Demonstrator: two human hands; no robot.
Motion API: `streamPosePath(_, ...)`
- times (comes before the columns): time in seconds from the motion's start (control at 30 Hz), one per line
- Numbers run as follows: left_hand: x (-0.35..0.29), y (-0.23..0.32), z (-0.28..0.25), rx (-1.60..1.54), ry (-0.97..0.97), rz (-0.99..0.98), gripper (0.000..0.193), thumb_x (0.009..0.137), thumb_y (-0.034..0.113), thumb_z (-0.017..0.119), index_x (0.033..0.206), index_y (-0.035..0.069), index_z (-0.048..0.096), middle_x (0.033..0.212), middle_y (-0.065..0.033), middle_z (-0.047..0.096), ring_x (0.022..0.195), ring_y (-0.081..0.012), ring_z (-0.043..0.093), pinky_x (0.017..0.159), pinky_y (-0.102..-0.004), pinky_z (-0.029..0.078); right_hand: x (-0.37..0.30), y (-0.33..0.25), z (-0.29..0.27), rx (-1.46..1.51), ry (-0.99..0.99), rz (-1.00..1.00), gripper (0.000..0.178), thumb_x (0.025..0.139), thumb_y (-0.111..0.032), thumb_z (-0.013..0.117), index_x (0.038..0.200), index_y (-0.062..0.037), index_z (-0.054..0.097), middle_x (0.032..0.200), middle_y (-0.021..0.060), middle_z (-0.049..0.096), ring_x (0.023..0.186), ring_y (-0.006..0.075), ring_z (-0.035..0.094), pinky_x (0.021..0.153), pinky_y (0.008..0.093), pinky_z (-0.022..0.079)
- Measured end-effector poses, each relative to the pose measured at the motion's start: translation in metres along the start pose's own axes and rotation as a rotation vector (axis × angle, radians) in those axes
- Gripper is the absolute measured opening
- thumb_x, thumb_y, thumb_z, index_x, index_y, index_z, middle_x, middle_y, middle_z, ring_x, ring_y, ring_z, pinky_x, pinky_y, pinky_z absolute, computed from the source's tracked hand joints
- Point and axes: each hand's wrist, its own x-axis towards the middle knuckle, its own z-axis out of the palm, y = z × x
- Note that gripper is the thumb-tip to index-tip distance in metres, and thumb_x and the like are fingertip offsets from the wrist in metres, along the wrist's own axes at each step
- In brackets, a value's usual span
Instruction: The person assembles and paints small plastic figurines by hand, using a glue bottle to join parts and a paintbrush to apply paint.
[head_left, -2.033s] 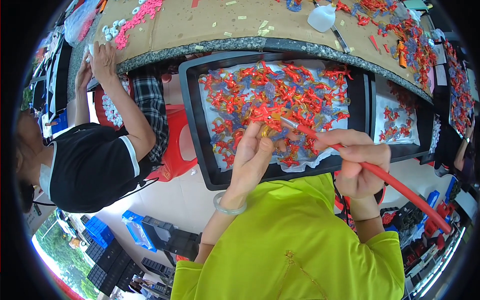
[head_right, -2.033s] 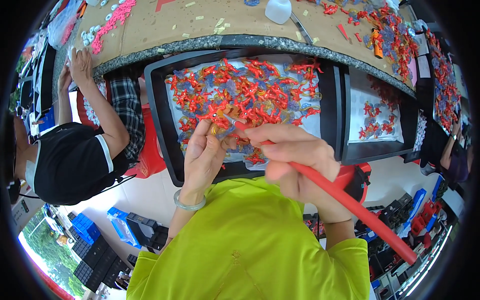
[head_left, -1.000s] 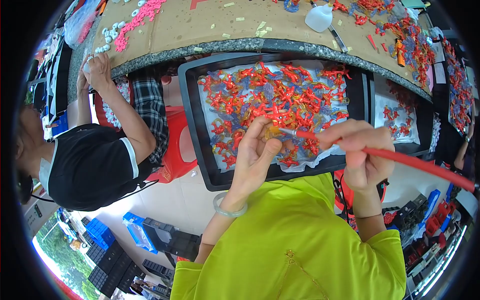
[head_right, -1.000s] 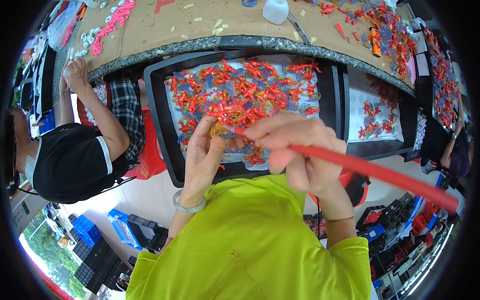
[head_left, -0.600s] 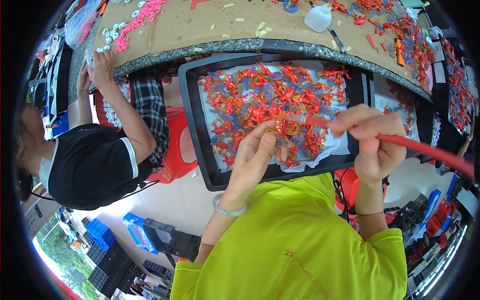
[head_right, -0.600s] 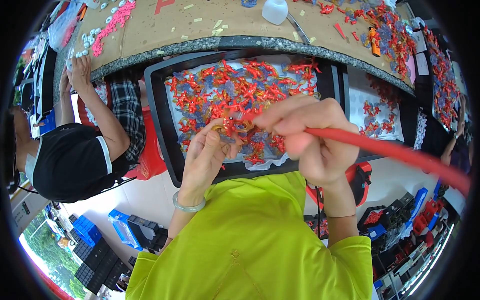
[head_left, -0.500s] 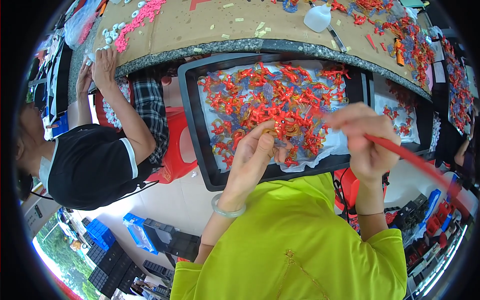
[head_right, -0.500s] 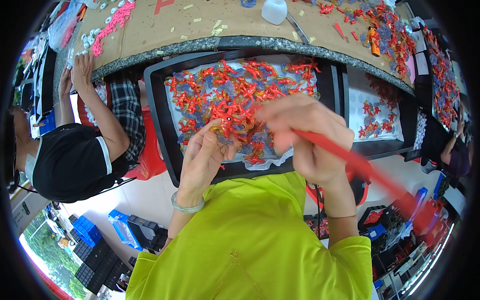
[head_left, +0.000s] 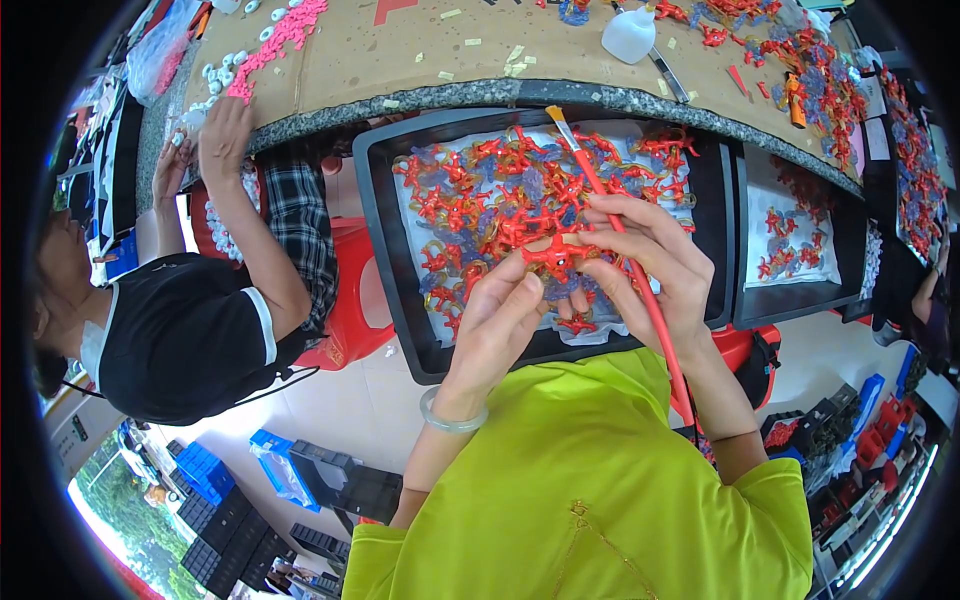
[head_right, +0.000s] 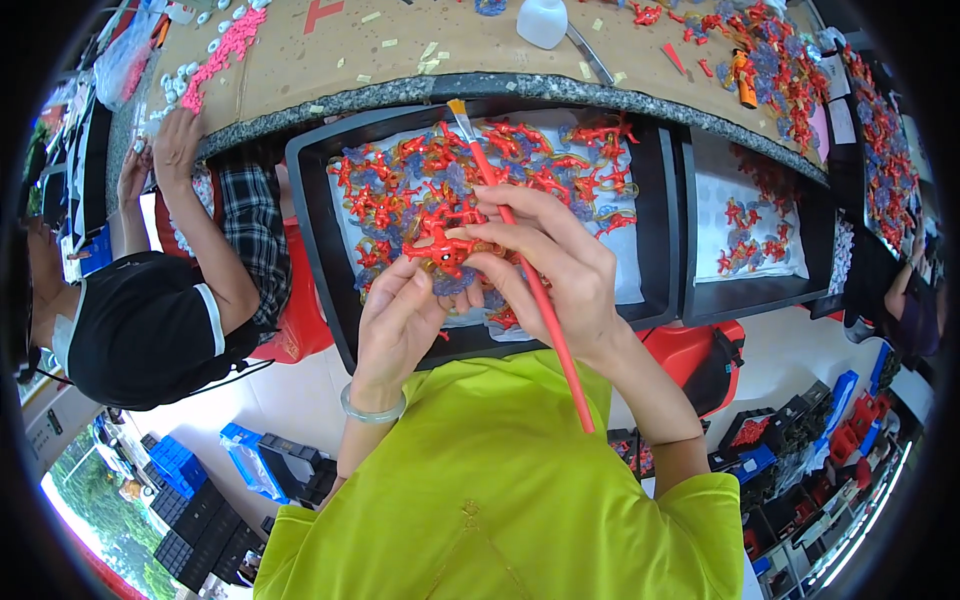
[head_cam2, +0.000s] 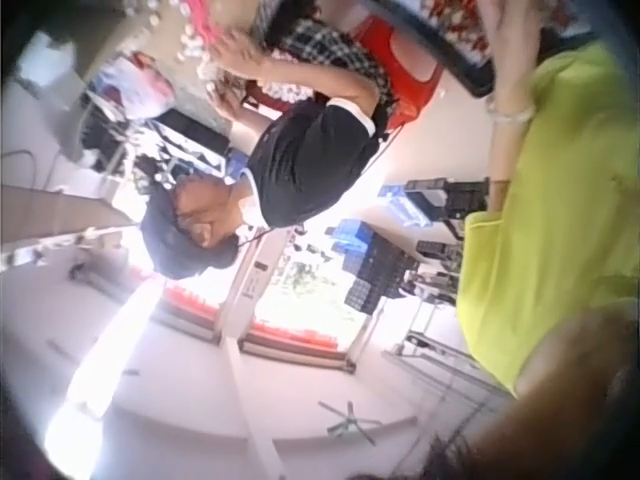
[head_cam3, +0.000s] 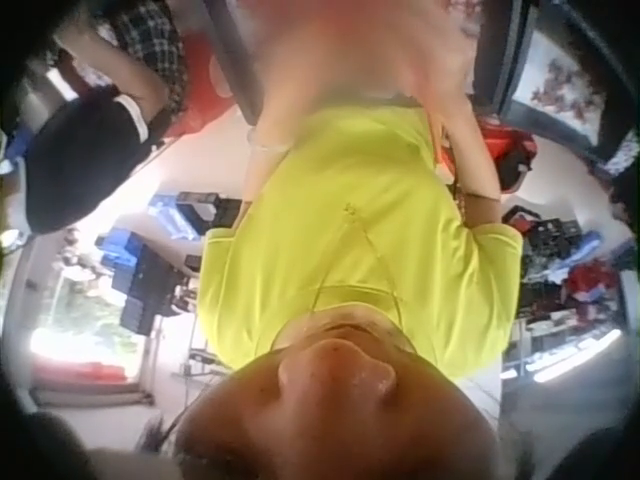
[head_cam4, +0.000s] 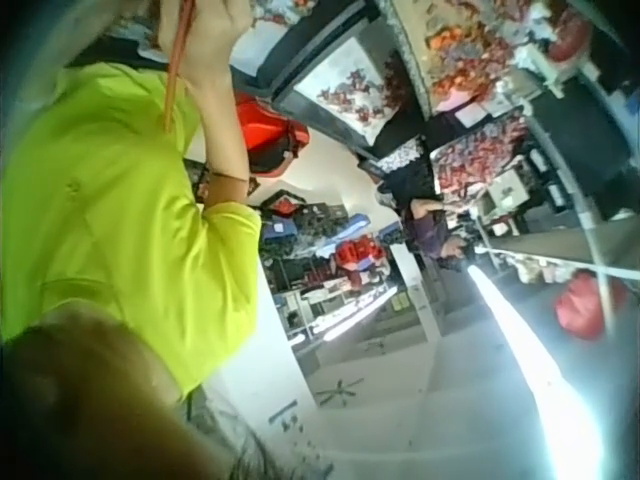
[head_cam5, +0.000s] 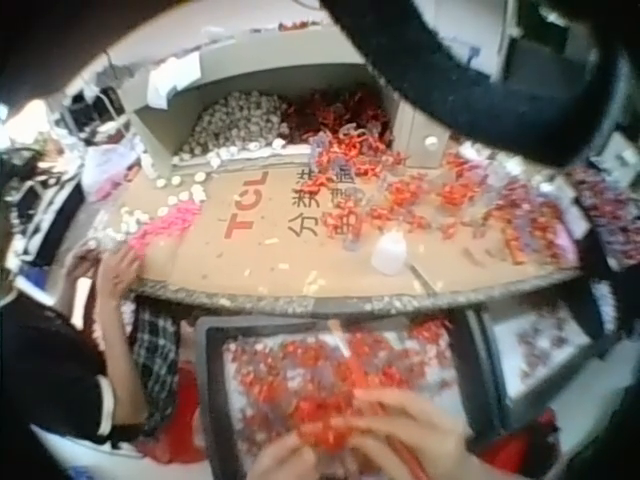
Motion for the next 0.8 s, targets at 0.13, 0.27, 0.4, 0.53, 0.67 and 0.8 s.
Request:
streamPosePath(0.13,0.0007,-0.0031,-0.001,-0.092,-0.053,0.067,0.039,0.101,0.029,0.037,0.12,-0.003,0.051,0.107,-0.0154,0.059,0.086,-0.0242,0.058,0.072,-0.0325,0.045,-0.0004,-0.0031,0.0015,-0.033,-0.007,-0.053,0.023,0.072,0.003,0.073,0.094,0.0027,0.068,0.11,0.0175,0.061,0.085,0.027,0.066,0.071,0.0329,0.054)
streamPosePath(0.27,-0.0007,-0.0057,-0.0037,-0.015,0.05,0.043,0.046,0.102,0.036,0.033,0.118,-0.003,0.051,0.104,-0.0148,0.06,0.082,-0.0217,0.059,0.07,-0.0328,0.046,-0.0018,-0.0053,0.0023,-0.058,-0.078,-0.073,0.022,0.071,0.004,0.071,0.093,0.0038,0.067,0.11,0.0193,0.06,0.094,0.0275,0.065,0.081,0.0325,0.054)
streamPosePath(0.4,-0.0018,-0.004,-0.0003,-0.034,0.131,0.008,0.046,0.102,0.036,0.035,0.116,-0.005,0.051,0.102,-0.0141,0.062,0.079,-0.0201,0.061,0.068,-0.0331,0.048,-0.0019,-0.0044,0.0044,-0.033,-0.065,-0.041,0.02,0.07,0.004,0.07,0.09,0.0046,0.066,0.107,0.0186,0.061,0.095,0.0269,0.064,0.081,0.0327,0.052)
streamPosePath(0.53,-0.0021,-0.0003,0.002,-0.044,0.136,-0.01,0.047,0.103,0.037,0.033,0.114,-0.005,0.052,0.101,-0.0139,0.062,0.079,-0.0199,0.061,0.067,-0.0328,0.048,-0.0014,-0.004,0.004,-0.035,-0.079,-0.034,0.019,0.07,0.004,0.07,0.089,0.0045,0.066,0.107,0.0182,0.061,0.096,0.0271,0.064,0.081,0.033,0.052)
streamPosePath(0.67,-0.0023,-0.0007,-0.0022,-0.004,0.105,-0.02,0.049,0.103,0.038,0.031,0.115,-0.004,0.054,0.102,-0.0137,0.062,0.078,-0.0208,0.06,0.066,-0.0329,0.047,-0.0009,-0.0042,0.0043,-0.026,-0.077,-0.018,0.018,0.071,0.004,0.07,0.088,0.0045,0.066,0.107,0.018,0.061,0.094,0.0266,0.065,0.08,0.0329,0.053)
streamPosePath(0.8,-0.0016,-0.0015,-0.004,0.01,0.078,-0.027,0.051,0.102,0.039,0.031,0.119,-0.004,0.053,0.108,-0.015,0.061,0.079,-0.0233,0.059,0.065,-0.0333,0.046,-0.0015,-0.0021,0.0034,-0.014,-0.082,-0.004,0.018,0.071,0.004,0.07,0.088,0.0047,0.066,0.106,0.0184,0.061,0.094,0.0268,0.065,0.08,0.0332,0.053)
